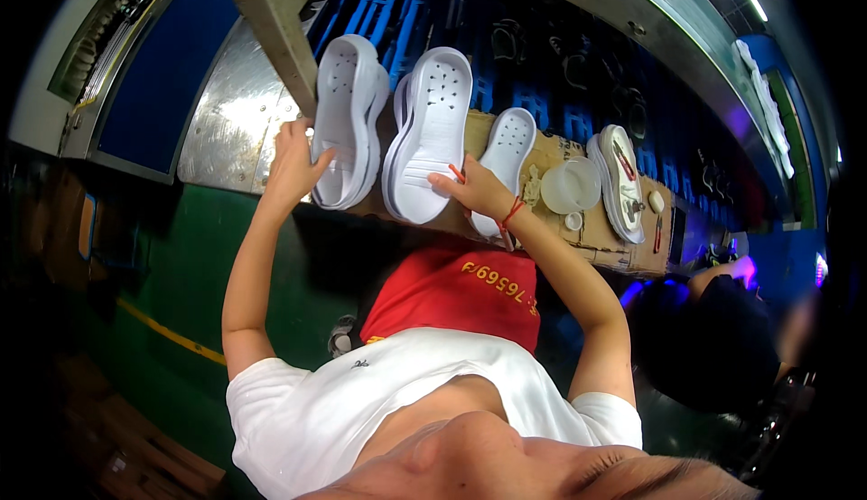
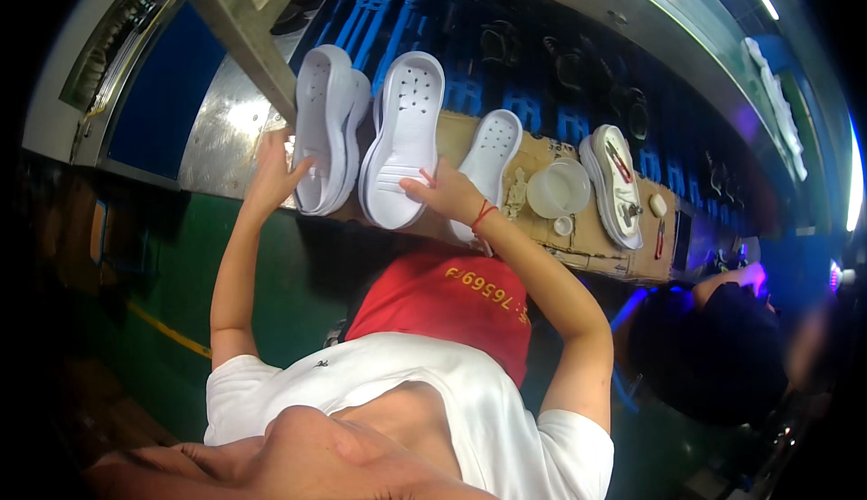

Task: The person repeatedly picks up white shoe insoles, dips a brush into a container of liquid, and applies the liquid to the insole surface. The person then places the treated insole onto a conveyor belt.

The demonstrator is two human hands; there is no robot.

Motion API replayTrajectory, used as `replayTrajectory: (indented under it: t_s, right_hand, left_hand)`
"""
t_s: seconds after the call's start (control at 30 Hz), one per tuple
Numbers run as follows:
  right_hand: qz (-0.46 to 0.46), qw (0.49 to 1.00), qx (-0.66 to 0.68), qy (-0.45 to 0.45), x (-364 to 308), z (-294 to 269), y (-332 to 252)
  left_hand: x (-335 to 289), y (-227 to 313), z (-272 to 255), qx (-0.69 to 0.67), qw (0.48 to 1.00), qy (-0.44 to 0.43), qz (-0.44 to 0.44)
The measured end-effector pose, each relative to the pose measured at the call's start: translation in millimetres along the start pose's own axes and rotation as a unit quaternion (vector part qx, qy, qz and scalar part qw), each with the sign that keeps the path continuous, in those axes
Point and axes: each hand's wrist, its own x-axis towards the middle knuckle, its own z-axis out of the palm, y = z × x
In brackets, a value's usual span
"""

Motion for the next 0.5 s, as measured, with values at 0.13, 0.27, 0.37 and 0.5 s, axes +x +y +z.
replayTrajectory:
  t_s: [0.13, 0.27, 0.37, 0.5]
  right_hand:
    - [0.0, 0.998, 0.061, -0.017, -17, -5, 3]
    - [0.004, 0.991, 0.135, 0.006, -22, -10, 5]
    - [-0.001, 0.977, 0.211, 0.028, -25, -11, 19]
    - [0.002, 0.961, 0.268, 0.06, -43, -24, 29]
  left_hand:
    - [10, 76, -21, 0.032, 0.985, 0.066, 0.159]
    - [44, 117, -7, -0.021, 0.954, -0.048, 0.295]
    - [53, 133, 10, -0.047, 0.942, -0.12, 0.311]
    - [51, 143, 28, -0.036, 0.942, -0.139, 0.304]
